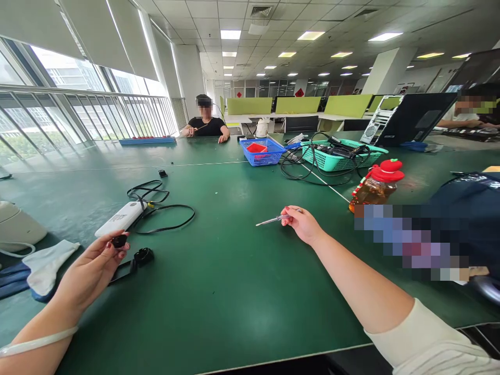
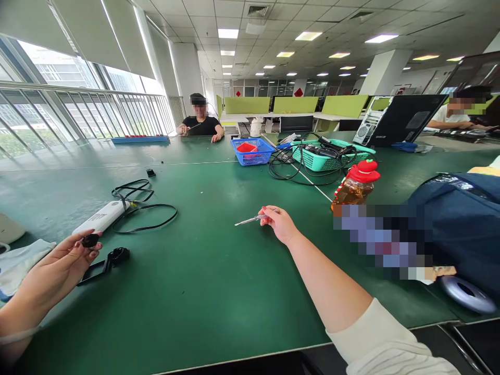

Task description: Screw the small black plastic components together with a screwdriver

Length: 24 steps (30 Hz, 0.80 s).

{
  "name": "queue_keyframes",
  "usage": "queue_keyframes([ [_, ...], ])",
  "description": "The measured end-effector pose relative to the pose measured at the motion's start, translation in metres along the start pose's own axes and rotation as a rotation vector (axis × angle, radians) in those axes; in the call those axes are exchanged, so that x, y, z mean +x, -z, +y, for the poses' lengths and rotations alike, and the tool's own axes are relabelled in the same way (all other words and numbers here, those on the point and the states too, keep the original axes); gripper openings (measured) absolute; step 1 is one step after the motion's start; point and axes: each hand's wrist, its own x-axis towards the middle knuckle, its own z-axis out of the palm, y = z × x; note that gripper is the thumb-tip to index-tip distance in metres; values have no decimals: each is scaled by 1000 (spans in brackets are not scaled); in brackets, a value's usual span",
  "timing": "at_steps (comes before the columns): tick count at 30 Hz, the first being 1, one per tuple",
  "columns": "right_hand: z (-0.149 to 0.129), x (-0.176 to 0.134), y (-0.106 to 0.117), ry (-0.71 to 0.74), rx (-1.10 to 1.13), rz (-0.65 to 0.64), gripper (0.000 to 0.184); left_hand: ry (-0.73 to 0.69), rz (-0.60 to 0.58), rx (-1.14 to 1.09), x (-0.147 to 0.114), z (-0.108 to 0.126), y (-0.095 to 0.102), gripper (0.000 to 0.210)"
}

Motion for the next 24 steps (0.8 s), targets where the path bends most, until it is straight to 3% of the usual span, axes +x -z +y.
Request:
queue_keyframes([
  [5,0,0,0,-2,-3,9,34,37,-40,159,2,1,4,53],
  [10,-2,-2,-2,-9,-7,6,35,-156,-54,650,-1,3,2,53],
  [15,-1,-3,-2,-16,-7,8,35,-280,-58,1005,-5,4,-2,57],
  [24,-2,-3,-4,-15,-31,-4,37,-436,-45,1093,-2,0,1,47],
])
